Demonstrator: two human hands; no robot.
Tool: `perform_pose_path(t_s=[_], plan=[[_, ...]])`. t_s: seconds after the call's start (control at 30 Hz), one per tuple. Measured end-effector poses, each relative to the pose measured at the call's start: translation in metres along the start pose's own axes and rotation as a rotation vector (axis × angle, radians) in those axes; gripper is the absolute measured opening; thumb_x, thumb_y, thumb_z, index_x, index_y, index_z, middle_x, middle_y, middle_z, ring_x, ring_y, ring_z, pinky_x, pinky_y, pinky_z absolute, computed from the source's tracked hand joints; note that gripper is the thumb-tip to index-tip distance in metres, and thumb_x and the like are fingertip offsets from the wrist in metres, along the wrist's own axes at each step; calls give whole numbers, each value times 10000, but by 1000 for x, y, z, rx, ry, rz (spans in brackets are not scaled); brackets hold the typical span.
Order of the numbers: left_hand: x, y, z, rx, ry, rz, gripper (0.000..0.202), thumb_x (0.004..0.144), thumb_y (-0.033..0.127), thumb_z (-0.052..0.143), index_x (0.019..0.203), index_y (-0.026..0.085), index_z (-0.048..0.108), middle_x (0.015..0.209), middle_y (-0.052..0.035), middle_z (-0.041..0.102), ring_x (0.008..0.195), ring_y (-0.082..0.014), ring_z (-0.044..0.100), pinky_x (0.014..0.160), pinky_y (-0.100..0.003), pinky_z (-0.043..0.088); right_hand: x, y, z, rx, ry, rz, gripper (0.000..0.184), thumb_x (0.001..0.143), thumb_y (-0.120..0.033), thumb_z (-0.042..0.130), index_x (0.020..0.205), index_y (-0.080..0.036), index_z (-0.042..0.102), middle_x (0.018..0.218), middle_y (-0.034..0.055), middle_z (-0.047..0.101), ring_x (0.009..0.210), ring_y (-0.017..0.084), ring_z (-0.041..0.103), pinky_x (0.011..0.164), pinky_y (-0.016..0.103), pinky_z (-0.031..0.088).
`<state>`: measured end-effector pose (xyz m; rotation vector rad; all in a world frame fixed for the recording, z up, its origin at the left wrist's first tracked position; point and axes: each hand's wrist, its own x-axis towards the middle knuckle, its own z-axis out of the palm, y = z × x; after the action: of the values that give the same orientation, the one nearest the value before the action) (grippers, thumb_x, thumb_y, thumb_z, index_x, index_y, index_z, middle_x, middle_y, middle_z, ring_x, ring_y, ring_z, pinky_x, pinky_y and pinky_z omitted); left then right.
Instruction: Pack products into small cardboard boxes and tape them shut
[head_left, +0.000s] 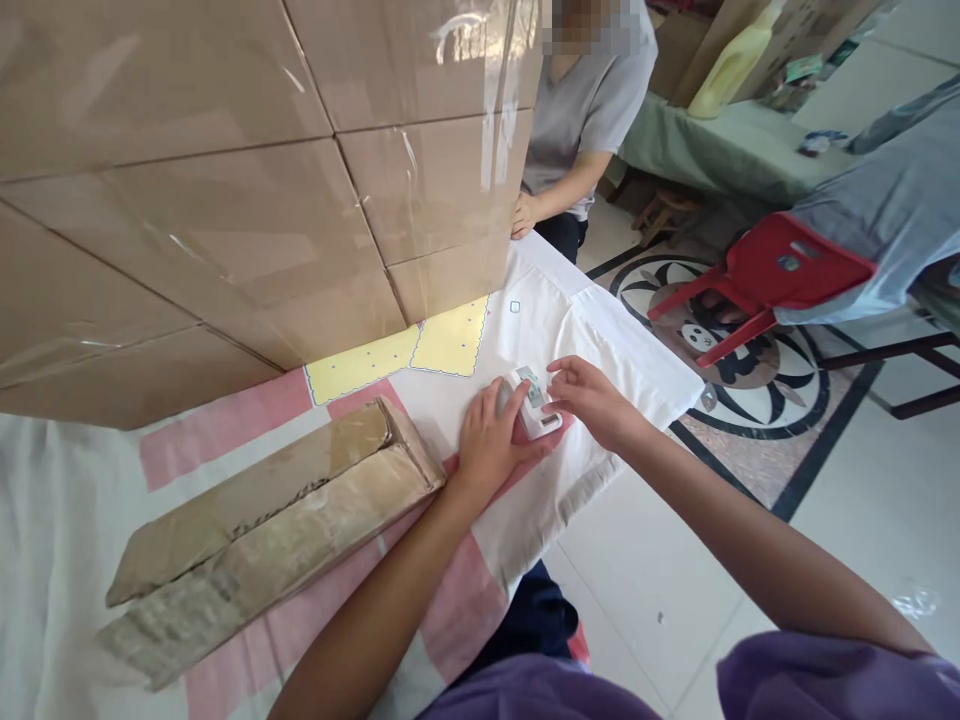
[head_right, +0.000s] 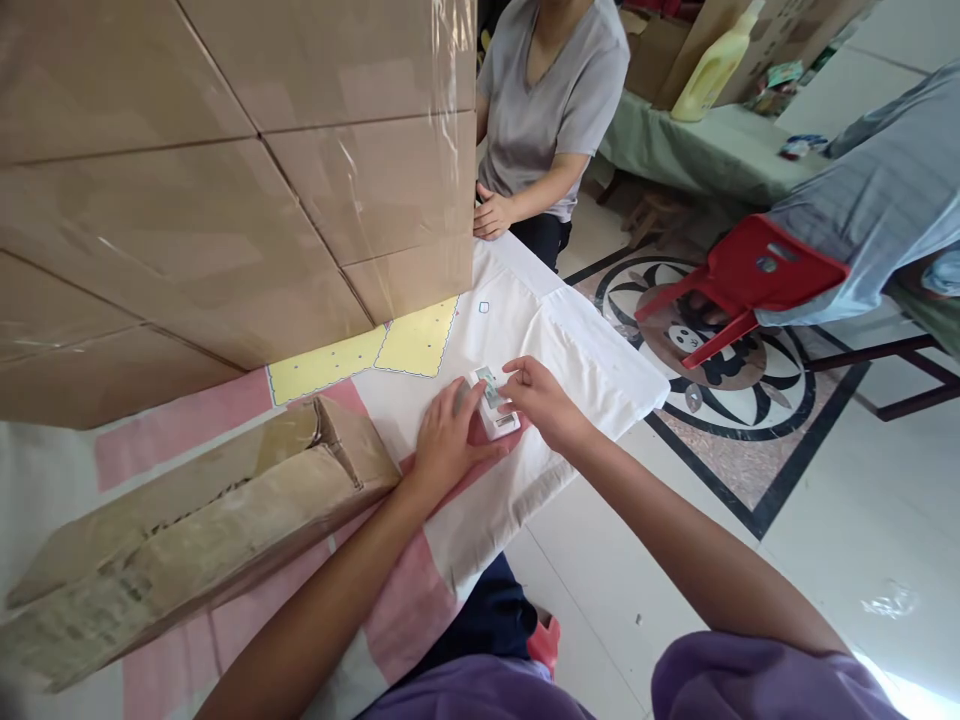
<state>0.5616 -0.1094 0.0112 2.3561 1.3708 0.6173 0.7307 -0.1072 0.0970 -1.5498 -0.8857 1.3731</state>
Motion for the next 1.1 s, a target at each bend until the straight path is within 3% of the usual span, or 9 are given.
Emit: perform_pose_path(t_s=[0.1, 0.27, 0.47, 0.67, 0.83, 0.93, 1.1], plan=[[0, 1, -1, 21, -9, -10, 1010, 706, 705, 772, 1550, 320, 373, 1561, -142, 413, 1379, -347, 466, 1140, -487, 412, 1, 5, 3, -86, -10, 19, 390, 572, -137, 688, 941, -207, 584, 764, -48, 486, 692, 112, 474, 569, 229, 454], [-1, 2, -2, 43, -21, -1, 979, 722, 752, 715, 1536, 308, 402, 1606, -162, 351, 1392, -364, 459, 1134, -505, 413, 3, -1, 4, -209, -74, 129, 400, 540, -48, 623, 904, -214, 609, 736, -59, 464, 642, 102, 444, 577, 246, 464], [-3, 2, -4, 15, -8, 39, 974, 701, 681, 785, 1518, 307, 410, 1621, -173, 323, 1404, -359, 450, 1138, -508, 396, 12, -21, 2, -315, -107, 238, 371, 516, 14, 592, 804, -219, 605, 649, -52, 478, 560, 103, 444, 478, 223, 382], [-3, 3, -2, 21, 25, 39, 895, 747, 636, 784, 1503, 301, 441, 1614, -156, 341, 1353, -358, 496, 1133, -482, 396, 4, -24, 3, -274, -73, 311, 312, 483, -7, 601, 710, -217, 564, 607, -46, 493, 547, 113, 474, 491, 238, 385], [-6, 3, -1, 32, 42, 19, 907, 772, 684, 724, 1524, 273, 425, 1591, -168, 377, 1324, -375, 515, 1106, -494, 414, -28, -20, 6, -263, -225, 325, 228, 514, -86, 621, 689, -214, 553, 614, -56, 481, 547, 92, 418, 489, 222, 343], [-7, 2, -2, 24, 51, 30, 877, 797, 687, 695, 1516, 258, 432, 1582, -172, 390, 1327, -365, 512, 1114, -487, 410, -32, -22, 0, -285, -135, 314, 231, 578, -179, 721, 725, -222, 548, 636, -56, 497, 521, 84, 405, 458, 220, 325], [-7, 2, -3, 5, 46, 17, 883, 777, 637, 748, 1510, 266, 423, 1574, -163, 404, 1341, -354, 501, 1121, -477, 412, -15, -20, -25, -223, 0, 297, 284, 692, -287, 797, 716, -210, 524, 574, -28, 531, 508, 88, 408, 427, 208, 248]])
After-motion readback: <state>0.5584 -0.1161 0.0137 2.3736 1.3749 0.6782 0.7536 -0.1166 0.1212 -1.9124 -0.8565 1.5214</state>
